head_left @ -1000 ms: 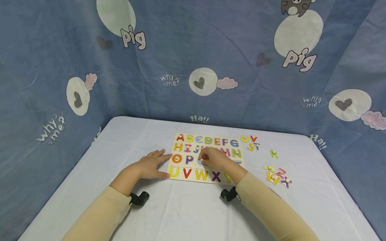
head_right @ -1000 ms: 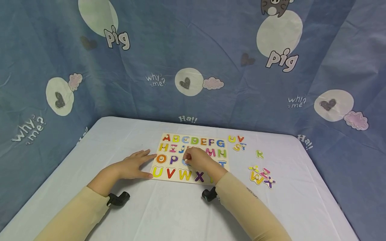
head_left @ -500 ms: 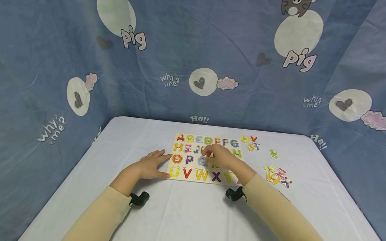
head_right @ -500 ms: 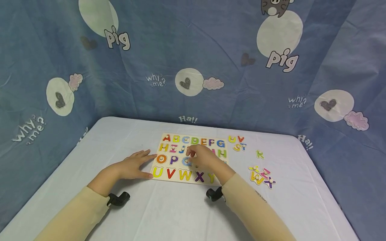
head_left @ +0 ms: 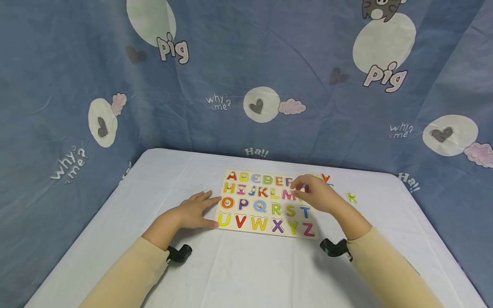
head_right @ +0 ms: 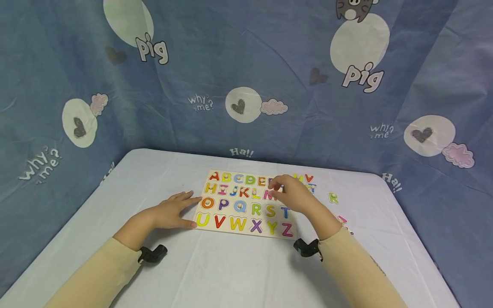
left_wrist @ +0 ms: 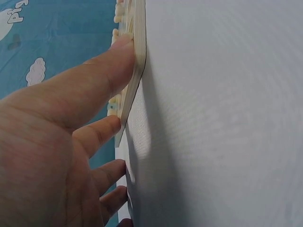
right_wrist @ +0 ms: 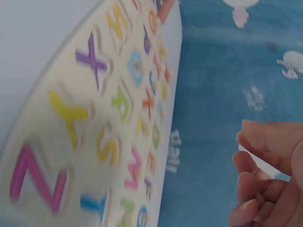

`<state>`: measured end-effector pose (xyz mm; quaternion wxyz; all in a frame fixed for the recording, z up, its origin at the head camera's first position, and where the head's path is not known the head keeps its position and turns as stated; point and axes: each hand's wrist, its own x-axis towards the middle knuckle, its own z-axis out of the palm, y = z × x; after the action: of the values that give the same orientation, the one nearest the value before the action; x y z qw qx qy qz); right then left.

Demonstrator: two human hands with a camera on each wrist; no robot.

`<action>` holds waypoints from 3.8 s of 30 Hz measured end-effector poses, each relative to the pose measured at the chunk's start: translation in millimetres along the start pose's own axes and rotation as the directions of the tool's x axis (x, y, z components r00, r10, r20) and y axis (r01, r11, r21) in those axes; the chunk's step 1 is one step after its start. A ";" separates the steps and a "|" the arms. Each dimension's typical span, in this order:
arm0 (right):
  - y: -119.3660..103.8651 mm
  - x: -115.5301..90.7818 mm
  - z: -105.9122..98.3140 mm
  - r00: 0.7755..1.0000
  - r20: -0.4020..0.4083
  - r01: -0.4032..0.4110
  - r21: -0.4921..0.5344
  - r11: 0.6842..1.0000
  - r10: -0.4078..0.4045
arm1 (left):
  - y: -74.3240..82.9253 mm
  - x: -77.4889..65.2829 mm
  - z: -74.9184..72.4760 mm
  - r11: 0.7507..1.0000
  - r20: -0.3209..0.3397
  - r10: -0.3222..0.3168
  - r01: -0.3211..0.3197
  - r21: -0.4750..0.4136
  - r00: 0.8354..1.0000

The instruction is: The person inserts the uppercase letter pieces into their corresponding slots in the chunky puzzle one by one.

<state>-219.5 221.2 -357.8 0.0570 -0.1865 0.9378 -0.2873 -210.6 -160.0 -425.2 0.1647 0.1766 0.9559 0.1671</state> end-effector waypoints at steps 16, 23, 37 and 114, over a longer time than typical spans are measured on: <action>78.8 -38.3 -42.9 0.978 -0.146 -0.160 -0.068 0.985 0.148 | -1.9 -2.9 4.2 1.000 0.002 -0.003 0.003 -0.006 1.000; 117.0 -40.6 -53.6 0.958 -0.188 -0.235 -0.076 0.969 0.217 | 0.1 -2.7 0.8 1.000 0.000 -0.008 0.008 0.001 1.000; 165.5 -39.2 -55.2 0.940 -0.119 -0.325 -0.016 0.946 0.321 | 5.9 -3.0 -3.9 1.000 0.010 -0.001 0.001 -0.009 1.000; 1.5 24.4 62.5 0.989 0.087 -0.121 -0.002 0.993 0.121 | 1.2 0.5 1.3 1.000 -0.016 0.009 -0.009 0.002 1.000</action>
<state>-229.2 180.7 -410.4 0.1153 -0.1414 0.9435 -0.2765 -210.3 -158.4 -426.0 0.1561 0.1795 0.9566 0.1686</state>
